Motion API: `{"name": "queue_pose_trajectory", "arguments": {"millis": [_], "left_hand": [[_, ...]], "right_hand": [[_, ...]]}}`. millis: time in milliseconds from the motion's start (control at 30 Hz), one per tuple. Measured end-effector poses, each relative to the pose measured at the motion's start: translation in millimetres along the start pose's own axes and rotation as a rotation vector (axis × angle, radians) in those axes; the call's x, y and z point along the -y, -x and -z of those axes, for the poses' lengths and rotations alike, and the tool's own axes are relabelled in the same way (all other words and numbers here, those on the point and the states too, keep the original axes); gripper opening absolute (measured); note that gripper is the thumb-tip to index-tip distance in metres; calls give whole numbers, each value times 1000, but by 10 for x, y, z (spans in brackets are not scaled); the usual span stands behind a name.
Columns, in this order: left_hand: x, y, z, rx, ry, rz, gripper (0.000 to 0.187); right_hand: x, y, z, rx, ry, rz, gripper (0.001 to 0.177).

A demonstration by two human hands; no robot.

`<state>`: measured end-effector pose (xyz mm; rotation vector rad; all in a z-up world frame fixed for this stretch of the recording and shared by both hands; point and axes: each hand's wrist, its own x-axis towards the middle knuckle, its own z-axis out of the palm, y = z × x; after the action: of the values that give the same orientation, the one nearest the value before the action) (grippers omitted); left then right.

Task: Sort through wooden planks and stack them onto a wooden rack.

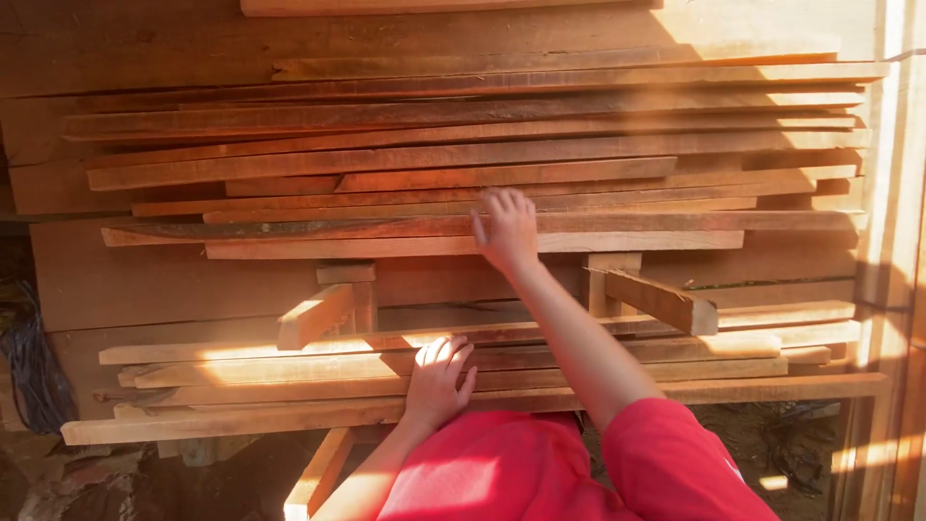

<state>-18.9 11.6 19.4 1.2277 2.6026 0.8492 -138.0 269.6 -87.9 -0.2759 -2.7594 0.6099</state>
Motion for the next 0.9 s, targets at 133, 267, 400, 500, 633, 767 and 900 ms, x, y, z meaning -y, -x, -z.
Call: {"name": "queue_pose_trajectory", "arguments": {"millis": [133,267,400,500,633,767,900], "left_hand": [[-96,-42,104,117,75,126,31],[-86,-43,109,128,112,154,28],[-88,-95,149,112,153,174,24],[-78,-260,272,9,254,223,11],[193,-689,-96,-177,175,97,16],[597,-1681,-190,-280,74,266,29],[1245,-2438,-241,-60,-216,332,81]], "right_hand": [[-22,-706,303,209,102,-65,54],[-255,-1168,253,389,337,-86,71],[-375,-1344,185,307,358,-33,74],[-325,-1452,232,381,396,-101,79],[-345,-1394,308,250,346,-19,58],[-263,-1272,462,300,221,56,57],[-319,-1416,553,280,220,58,60]]}}
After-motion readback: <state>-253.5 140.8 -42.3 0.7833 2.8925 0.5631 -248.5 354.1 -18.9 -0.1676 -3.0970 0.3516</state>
